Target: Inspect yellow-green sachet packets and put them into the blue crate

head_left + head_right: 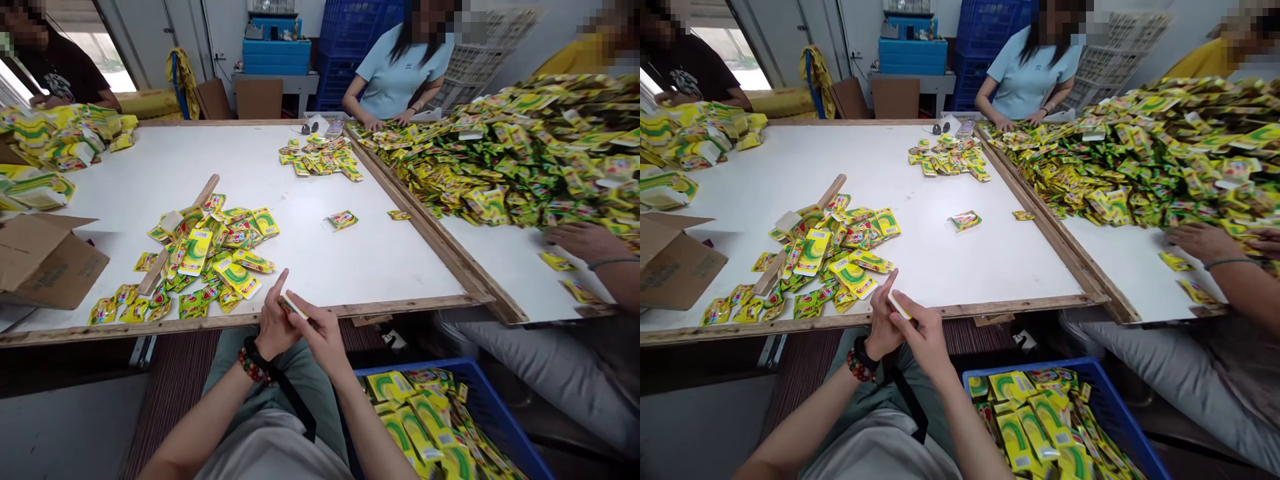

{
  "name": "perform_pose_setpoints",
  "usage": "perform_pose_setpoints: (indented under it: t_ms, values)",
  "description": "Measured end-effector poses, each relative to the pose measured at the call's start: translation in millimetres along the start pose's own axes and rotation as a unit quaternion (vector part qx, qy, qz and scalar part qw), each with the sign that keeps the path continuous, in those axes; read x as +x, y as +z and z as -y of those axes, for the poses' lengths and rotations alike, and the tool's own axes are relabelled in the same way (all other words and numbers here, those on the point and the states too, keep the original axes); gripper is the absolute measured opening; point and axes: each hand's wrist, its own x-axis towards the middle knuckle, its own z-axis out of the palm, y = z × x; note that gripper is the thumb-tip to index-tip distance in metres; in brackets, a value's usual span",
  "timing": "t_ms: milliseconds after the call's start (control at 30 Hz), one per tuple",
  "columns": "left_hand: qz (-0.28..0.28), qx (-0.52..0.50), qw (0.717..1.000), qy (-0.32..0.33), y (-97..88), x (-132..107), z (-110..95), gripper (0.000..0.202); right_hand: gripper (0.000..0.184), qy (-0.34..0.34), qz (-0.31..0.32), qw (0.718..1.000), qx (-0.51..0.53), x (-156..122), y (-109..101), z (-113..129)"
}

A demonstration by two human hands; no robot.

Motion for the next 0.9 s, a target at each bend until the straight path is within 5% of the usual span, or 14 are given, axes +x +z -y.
perform_pose_setpoints:
  t_ms: [200,333,467,633,700,767,833,900]
  values:
    - [0.096,0.031,0.99,-0.095,-0.8,0.9,-0.9,0.057,0.029,-0.037,-0.095,0.991,-0.083,6.5,5.1,1.8]
    - [0.099,0.04,0.988,-0.11,1.0,0.9,1.1,0.06,0.029,-0.052,-0.028,0.993,-0.106,10.0,-5.6,0.8]
    - [0.122,0.03,0.984,-0.128,0.9,3.6,-0.3,0.041,0.04,-0.122,0.068,0.972,-0.189,10.7,-9.4,-3.8]
    - [0.12,-0.009,0.991,-0.06,-5.2,8.1,-12.0,0.047,0.042,-0.165,0.051,0.94,-0.294,-5.8,-10.7,-2.4]
    - [0.107,-0.018,0.994,0.006,-22.1,8.5,-13.9,0.059,0.045,-0.117,0.025,0.931,-0.345,-27.9,-35.6,1.8]
    - [0.045,0.028,0.999,0.004,-51.9,7.6,-8.3,0.049,0.047,-0.004,-0.008,0.892,-0.451,-53.9,-76.5,2.8]
    - [-0.052,0.135,0.986,-0.082,-90.0,6.1,6.3,0.022,0.044,0.108,0.001,0.808,-0.58,-73.9,-115.5,-1.6]
    - [-0.074,0.261,0.947,-0.172,-126.2,5.5,26.6,0.016,0.04,0.125,0.019,0.776,-0.618,-79.8,-128.7,-8.8]
